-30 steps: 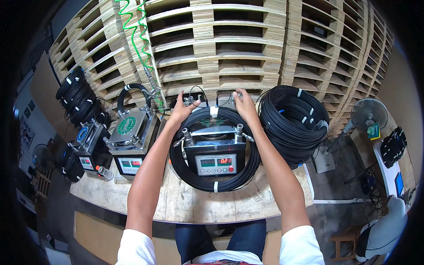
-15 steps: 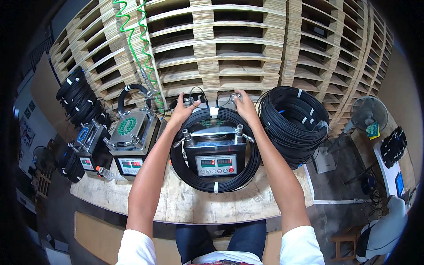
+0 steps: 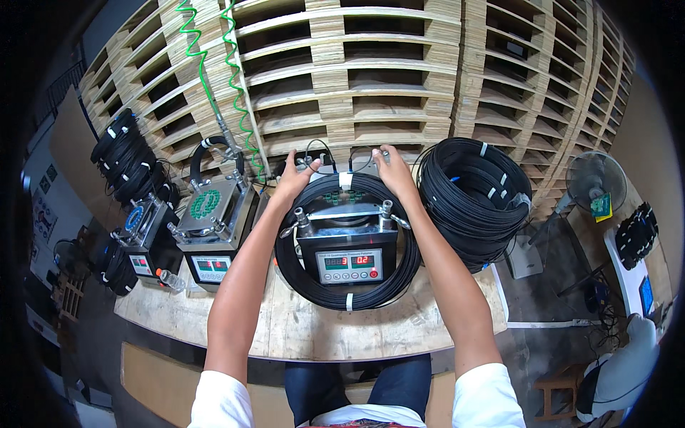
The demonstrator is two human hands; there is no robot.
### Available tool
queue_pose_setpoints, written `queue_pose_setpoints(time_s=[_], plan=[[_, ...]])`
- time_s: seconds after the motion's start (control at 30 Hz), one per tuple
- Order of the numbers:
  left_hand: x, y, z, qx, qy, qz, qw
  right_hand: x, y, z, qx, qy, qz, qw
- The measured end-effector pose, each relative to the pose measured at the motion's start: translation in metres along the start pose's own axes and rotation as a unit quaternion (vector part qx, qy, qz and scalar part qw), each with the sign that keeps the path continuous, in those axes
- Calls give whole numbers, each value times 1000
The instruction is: Polishing fiber optic cable connectors using a specialized polishing machine in a factory setting.
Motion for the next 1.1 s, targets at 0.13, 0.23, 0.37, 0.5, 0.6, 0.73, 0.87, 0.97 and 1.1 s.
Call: queue_pose_setpoints(time_s=[0.13, 0.23, 0.37, 0.5, 0.6, 0.73, 0.87, 0.97, 1.1], plan=[[5, -5, -4, 21, 15, -5, 1000, 0, 4, 0, -5, 42, 13, 999], [8, 2, -11, 39, 12, 11, 999, -5, -2, -12, 39, 29, 4, 999], [6, 3, -7, 38, 1, 16, 999, -8, 6, -22, 39, 18, 24, 999], [2, 2, 0, 23, -1, 7, 1000, -4, 10, -20, 0, 4, 38, 999], [0, 0, -1, 18, 11, -1, 1000, -5, 8, -18, -11, -13, 30, 999], [5, -2, -9, 5, 24, -18, 1000, -1, -3, -9, 5, -15, 5, 1000], [3, -8, -4, 11, 23, -19, 999, 0, 7, -9, -12, 41, 11, 999], [7, 5, -12, 43, 25, 12, 999, -7, 1, -21, 41, 22, 11, 999], [3, 3, -6, 55, 7, 17, 998, -5, 5, -18, 55, 33, 37, 997]])
Point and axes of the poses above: each hand's wrist, its own x-axis towards the middle knuckle, its own y-axis out of the back of the hand, z = x × y, the point moved 10 cm from there along x, towards the middle knuckle, and after that the axes turned 13 degrees about y, right-handed, at the moved point
